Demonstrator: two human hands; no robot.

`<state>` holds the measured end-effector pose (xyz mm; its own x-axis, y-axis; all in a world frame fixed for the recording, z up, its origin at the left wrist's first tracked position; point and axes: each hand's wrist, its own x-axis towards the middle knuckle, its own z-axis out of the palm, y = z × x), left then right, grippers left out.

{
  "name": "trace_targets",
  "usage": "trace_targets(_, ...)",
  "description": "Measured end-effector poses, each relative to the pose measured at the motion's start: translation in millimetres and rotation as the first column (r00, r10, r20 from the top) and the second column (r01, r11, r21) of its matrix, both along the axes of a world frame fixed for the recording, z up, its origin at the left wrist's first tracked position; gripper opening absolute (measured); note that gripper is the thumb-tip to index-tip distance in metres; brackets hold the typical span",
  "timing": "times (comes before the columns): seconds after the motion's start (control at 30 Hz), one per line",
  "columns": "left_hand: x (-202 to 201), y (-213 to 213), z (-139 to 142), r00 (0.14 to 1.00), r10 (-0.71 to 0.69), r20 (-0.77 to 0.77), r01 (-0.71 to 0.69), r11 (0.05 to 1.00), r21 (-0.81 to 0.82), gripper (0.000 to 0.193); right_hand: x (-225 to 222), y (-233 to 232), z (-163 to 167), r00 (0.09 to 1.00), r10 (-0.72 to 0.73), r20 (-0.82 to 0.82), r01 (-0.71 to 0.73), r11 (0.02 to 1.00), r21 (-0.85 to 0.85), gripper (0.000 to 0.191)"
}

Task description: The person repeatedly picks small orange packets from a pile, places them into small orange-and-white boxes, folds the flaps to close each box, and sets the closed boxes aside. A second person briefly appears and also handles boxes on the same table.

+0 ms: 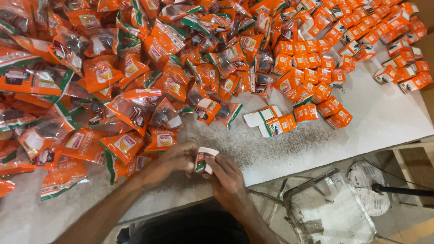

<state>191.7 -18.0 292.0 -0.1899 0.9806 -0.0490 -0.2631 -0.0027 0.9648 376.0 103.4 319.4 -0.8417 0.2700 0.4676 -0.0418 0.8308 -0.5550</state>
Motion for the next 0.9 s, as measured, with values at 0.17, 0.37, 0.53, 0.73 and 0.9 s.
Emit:
trace_targets(0.17, 12, 10, -10, 0.993, 0.102, -0.06, -0.115, 0.954, -0.275, 0.018, 0, -4, -3, 0.999, -0.03, -0.033, 0.029, 1.0, -0.009, 0.046)
trace_targets(0.37, 36, 7, -7, 0.541, 0.41, -0.734, -0.238, 0.912, 0.334, 0.027, 5, -3, -11, 0.996, 0.006, -0.084, -0.007, 1.0, -0.007, 0.041)
trace_targets(0.53, 23, -18, 14, 0.529, 0.377, -0.761, 0.081, 0.869, 0.487, 0.042, 13, -12, -19, 0.995, -0.093, -0.036, 0.083, 0.975, -0.205, 0.052)
trace_targets(0.73, 24, -24, 20, 0.499, 0.363, -0.787, 0.058, 0.892, 0.448, 0.024, 21, -15, -27, 0.997, -0.071, -0.02, 0.065, 0.974, -0.216, 0.055)
trace_targets(0.9, 23, -26, 15, 0.45, 0.334, -0.828, 0.139, 0.89, 0.435, 0.025, 24, -13, -32, 0.997, -0.077, 0.005, 0.077, 0.98, -0.185, 0.057)
